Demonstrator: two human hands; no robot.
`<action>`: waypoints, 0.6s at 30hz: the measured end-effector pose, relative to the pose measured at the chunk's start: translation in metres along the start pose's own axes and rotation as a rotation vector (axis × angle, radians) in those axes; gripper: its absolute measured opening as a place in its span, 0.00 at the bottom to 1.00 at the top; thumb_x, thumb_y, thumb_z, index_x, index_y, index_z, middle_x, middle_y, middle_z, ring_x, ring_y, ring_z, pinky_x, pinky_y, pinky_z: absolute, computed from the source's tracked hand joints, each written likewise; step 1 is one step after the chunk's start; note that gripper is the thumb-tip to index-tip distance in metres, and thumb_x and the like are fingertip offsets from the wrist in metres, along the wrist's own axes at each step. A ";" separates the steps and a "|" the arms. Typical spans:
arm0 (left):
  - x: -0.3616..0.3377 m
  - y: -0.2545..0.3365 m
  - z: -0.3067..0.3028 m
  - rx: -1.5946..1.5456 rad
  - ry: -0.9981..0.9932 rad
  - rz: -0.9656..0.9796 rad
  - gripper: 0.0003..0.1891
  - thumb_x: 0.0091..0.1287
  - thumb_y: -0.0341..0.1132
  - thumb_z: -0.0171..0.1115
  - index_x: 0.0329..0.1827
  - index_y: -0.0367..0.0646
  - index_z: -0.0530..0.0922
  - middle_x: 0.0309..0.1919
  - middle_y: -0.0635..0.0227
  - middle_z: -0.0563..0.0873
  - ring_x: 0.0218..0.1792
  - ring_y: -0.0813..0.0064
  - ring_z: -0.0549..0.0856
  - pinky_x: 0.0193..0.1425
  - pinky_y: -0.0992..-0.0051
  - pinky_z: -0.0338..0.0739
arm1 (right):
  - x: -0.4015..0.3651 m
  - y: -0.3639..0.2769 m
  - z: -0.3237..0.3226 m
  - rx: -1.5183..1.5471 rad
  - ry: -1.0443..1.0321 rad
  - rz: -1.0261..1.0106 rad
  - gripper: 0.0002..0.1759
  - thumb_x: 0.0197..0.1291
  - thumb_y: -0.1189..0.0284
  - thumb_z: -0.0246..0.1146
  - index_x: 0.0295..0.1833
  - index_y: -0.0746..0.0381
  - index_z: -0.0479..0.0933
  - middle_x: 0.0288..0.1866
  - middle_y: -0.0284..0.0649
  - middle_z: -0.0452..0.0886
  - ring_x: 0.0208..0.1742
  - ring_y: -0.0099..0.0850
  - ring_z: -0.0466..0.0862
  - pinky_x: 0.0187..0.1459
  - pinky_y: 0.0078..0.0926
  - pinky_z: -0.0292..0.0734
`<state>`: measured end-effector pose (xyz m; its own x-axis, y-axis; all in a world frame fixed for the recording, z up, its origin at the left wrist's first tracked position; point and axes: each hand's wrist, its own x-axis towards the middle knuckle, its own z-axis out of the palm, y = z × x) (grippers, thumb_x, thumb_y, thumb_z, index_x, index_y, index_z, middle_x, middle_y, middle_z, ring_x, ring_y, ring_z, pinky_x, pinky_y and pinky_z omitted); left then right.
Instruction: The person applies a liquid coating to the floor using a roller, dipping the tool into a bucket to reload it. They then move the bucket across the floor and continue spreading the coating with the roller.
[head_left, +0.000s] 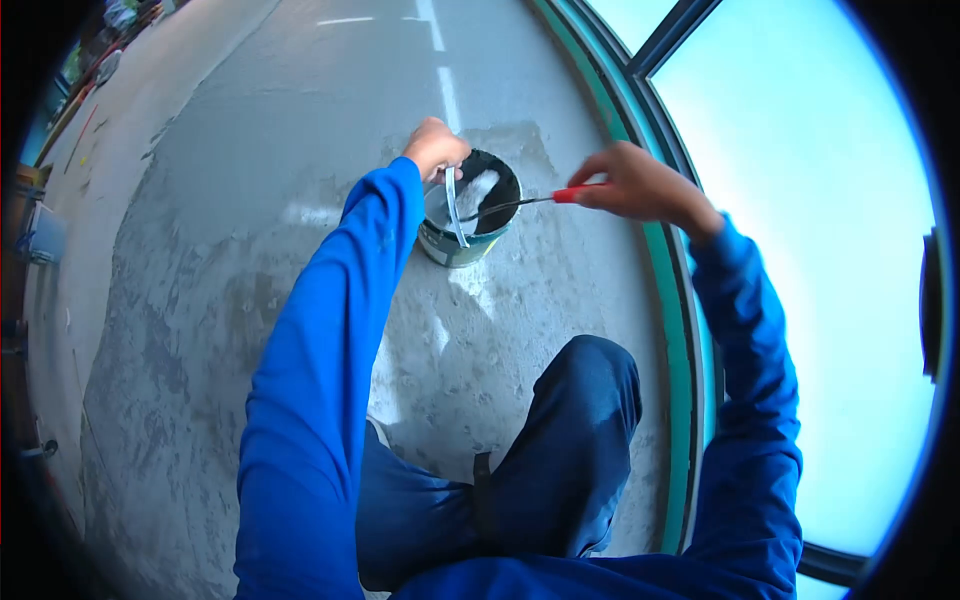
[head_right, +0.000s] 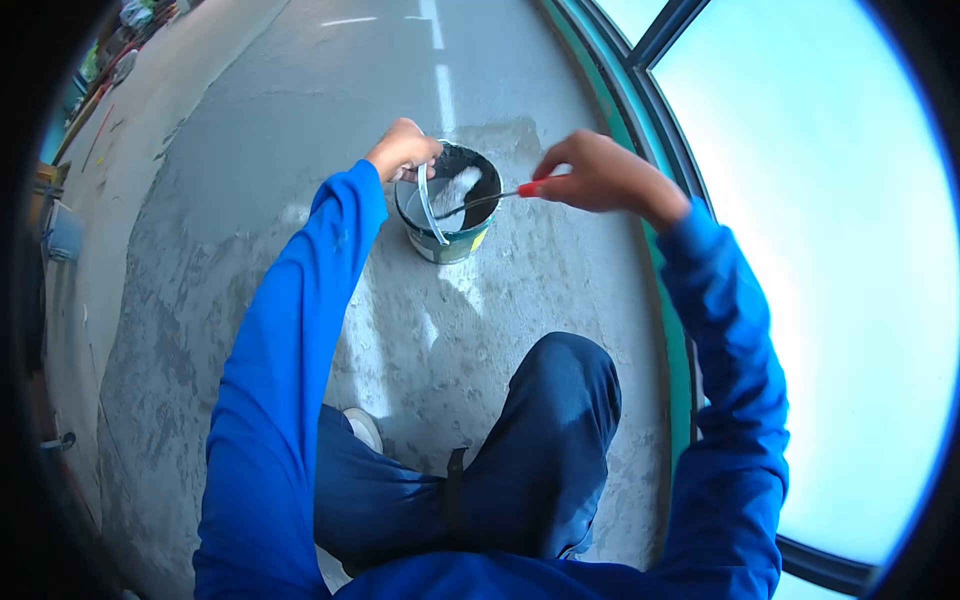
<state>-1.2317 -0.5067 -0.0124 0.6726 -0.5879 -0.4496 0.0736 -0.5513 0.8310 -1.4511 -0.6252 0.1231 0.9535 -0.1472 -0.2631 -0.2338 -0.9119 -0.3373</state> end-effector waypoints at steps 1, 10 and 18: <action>-0.001 -0.001 0.002 -0.009 -0.002 0.011 0.04 0.56 0.25 0.61 0.32 0.32 0.77 0.25 0.61 0.82 0.24 0.69 0.85 0.25 0.68 0.82 | 0.025 -0.005 0.012 0.001 -0.084 0.086 0.16 0.59 0.64 0.65 0.43 0.66 0.84 0.33 0.46 0.85 0.30 0.34 0.84 0.34 0.29 0.79; -0.046 0.003 -0.032 -0.072 -0.016 0.100 0.03 0.55 0.22 0.59 0.31 0.31 0.77 0.23 0.58 0.82 0.22 0.66 0.86 0.22 0.66 0.82 | 0.096 -0.044 0.093 -0.048 -0.238 0.370 0.16 0.49 0.64 0.68 0.25 0.68 0.79 0.19 0.38 0.78 0.20 0.29 0.76 0.22 0.29 0.70; -0.058 -0.021 -0.070 0.120 -0.097 0.037 0.05 0.56 0.25 0.60 0.32 0.31 0.78 0.24 0.58 0.83 0.23 0.66 0.86 0.26 0.66 0.84 | 0.080 -0.092 0.118 -0.071 -0.145 0.057 0.18 0.52 0.59 0.68 0.30 0.67 0.82 0.25 0.45 0.82 0.27 0.34 0.81 0.32 0.35 0.75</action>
<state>-1.2204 -0.4194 0.0191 0.5985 -0.6601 -0.4539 -0.0422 -0.5917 0.8050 -1.3761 -0.5079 0.0261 0.9003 -0.1477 -0.4094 -0.2681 -0.9293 -0.2542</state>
